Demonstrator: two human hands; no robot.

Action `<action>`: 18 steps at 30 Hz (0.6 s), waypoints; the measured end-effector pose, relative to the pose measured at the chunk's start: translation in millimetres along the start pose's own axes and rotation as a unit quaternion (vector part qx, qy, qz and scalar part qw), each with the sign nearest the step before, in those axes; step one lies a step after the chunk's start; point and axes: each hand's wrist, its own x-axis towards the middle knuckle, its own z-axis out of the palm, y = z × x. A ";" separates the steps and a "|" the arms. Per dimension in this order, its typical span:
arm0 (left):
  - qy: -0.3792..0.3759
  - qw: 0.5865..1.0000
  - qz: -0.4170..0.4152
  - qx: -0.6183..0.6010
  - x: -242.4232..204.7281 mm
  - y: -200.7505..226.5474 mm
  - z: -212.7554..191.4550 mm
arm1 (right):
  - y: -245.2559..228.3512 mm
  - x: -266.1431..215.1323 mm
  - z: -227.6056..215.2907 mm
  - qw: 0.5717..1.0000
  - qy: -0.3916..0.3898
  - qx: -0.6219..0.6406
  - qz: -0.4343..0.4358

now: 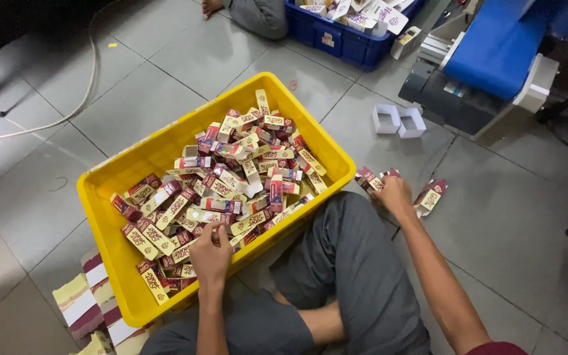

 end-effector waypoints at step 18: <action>0.059 0.957 0.124 -0.256 22.2 25.0 -1.4 | -298.4 -146.3 -47.3 0.800 0.141 0.385 -0.439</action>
